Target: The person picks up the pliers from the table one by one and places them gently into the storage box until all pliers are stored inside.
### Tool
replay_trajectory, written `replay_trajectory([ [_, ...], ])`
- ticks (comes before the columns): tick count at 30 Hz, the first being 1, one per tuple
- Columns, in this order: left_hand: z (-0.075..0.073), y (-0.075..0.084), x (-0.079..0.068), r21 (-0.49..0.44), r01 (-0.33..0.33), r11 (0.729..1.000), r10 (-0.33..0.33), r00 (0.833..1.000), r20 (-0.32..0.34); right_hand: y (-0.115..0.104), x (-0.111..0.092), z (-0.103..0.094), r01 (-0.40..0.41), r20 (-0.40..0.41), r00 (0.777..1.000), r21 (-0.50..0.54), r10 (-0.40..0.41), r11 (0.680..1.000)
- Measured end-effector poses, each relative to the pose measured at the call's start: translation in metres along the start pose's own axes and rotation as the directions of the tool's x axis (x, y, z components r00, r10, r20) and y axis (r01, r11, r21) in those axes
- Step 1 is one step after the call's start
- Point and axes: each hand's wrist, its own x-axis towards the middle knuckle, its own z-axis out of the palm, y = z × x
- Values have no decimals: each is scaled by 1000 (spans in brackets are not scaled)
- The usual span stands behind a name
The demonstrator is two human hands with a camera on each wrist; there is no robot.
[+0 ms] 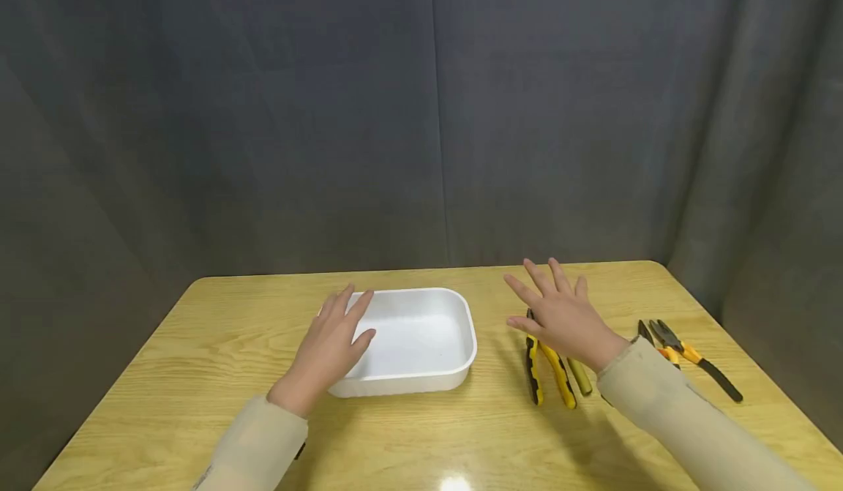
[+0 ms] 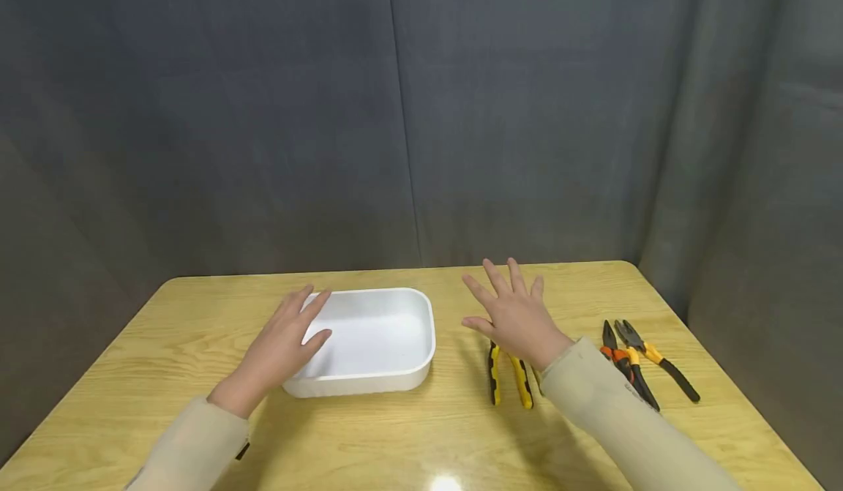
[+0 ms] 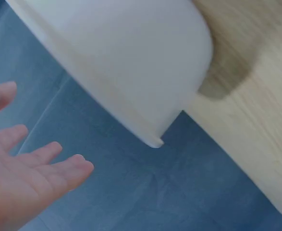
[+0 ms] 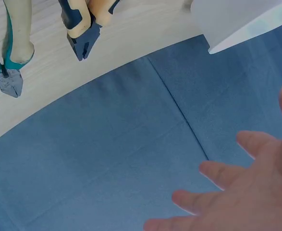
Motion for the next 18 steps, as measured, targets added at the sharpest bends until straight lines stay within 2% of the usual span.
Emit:
replay_trajectory([
  [7, 2, -11, -4, -120, 100, 988, -104, 994, -29, 6, -9, 0, -12, -31, 999, -33, 11, 999],
  [14, -1, -24, -10, -233, 237, 943, -251, 968, -29, 15, -22, -5, -31, -22, 999, -32, 30, 999],
  [18, -2, -31, -13, -264, 280, 923, -291, 957, -2, 22, -30, -5, -43, -19, 999, -46, 42, 998],
])
